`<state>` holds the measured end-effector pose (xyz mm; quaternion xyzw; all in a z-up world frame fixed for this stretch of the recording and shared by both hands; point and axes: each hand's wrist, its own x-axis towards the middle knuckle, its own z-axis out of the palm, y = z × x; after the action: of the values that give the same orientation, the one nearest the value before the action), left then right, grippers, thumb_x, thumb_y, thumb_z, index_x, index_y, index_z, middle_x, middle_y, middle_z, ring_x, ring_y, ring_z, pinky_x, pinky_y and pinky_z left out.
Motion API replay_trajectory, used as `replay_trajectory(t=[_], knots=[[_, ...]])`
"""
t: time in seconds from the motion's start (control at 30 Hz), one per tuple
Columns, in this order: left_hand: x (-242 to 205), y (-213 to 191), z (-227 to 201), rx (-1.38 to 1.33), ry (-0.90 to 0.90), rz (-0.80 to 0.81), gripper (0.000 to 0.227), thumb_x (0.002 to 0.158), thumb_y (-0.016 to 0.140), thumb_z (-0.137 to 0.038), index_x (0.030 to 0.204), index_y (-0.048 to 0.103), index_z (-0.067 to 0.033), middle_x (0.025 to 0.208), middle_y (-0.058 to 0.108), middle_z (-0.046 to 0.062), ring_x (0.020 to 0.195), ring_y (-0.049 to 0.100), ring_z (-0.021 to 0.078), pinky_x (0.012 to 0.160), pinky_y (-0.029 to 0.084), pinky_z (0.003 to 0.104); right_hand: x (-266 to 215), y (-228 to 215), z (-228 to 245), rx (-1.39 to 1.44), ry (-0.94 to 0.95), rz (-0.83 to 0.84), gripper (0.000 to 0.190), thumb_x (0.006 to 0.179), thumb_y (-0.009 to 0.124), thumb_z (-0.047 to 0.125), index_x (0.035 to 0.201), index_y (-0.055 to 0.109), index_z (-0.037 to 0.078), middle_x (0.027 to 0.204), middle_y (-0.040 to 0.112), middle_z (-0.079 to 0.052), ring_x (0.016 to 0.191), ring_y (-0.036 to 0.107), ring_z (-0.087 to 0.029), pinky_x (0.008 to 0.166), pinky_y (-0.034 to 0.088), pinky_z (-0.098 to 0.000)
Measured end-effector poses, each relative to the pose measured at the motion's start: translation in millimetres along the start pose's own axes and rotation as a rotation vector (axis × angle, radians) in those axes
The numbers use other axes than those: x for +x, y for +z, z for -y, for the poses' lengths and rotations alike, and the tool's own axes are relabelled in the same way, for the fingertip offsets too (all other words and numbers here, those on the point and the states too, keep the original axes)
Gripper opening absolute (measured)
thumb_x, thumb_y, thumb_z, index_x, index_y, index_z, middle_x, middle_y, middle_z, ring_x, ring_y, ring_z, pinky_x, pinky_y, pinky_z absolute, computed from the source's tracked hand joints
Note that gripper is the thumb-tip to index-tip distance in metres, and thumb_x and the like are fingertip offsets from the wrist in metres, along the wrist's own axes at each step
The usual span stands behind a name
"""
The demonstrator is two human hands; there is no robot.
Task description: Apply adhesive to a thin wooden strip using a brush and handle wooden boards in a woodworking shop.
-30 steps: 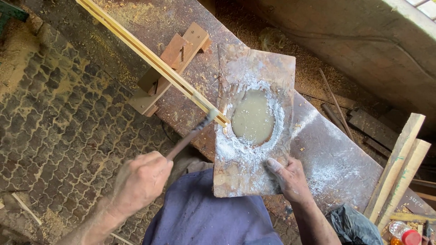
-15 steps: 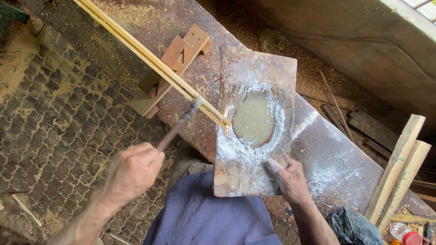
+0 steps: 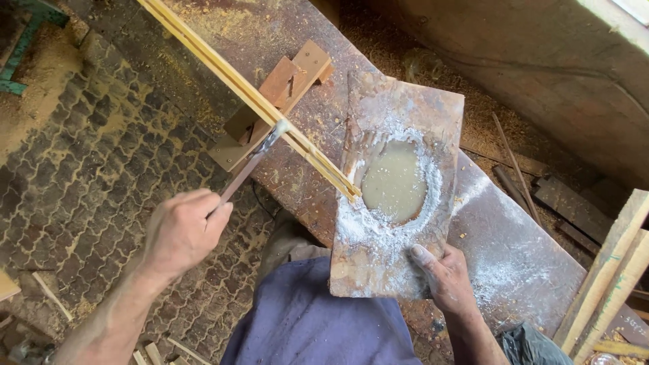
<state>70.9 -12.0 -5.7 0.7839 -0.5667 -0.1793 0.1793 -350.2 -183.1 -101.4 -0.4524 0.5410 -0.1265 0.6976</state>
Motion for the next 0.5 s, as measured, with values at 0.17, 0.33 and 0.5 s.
replay_trajectory(t=[0.17, 0.33, 0.5], knots=[[-6.8, 8.6, 3.6, 0.097, 0.073, 0.115, 0.029, 0.098, 0.062, -0.013, 0.069, 0.062, -0.0076, 0.054, 0.053, 0.001, 0.04, 0.05, 0.0109, 0.028, 0.04, 0.026, 2.2, 0.1, 2.6, -0.013, -0.021, -0.004, 0.032, 0.089, 0.072, 0.028, 0.098, 0.073, -0.003, 0.08, 0.071, -0.006, 0.068, 0.062, -0.012, 0.06, 0.05, -0.0289], [-14.7, 1.4, -24.4, -0.021, 0.303, 0.022, 0.023, 0.096, 0.059, -0.014, 0.074, 0.057, -0.0108, 0.061, 0.054, 0.001, 0.053, 0.056, 0.0089, 0.041, 0.046, 0.024, 1.4, 1.7, 5.1, -0.026, -0.011, -0.007, 0.034, 0.09, 0.072, 0.028, 0.099, 0.072, -0.004, 0.079, 0.071, -0.007, 0.066, 0.061, -0.014, 0.059, 0.048, -0.0294], [-11.6, 13.8, 15.1, 0.156, 0.194, 0.053, 0.024, 0.098, 0.061, -0.01, 0.075, 0.06, -0.0065, 0.06, 0.059, 0.004, 0.046, 0.056, 0.0101, 0.031, 0.045, 0.023, 4.2, 1.3, -0.2, 0.003, -0.006, -0.008, 0.036, 0.089, 0.073, 0.029, 0.1, 0.072, -0.005, 0.079, 0.071, -0.009, 0.065, 0.062, -0.015, 0.058, 0.049, -0.0305]])
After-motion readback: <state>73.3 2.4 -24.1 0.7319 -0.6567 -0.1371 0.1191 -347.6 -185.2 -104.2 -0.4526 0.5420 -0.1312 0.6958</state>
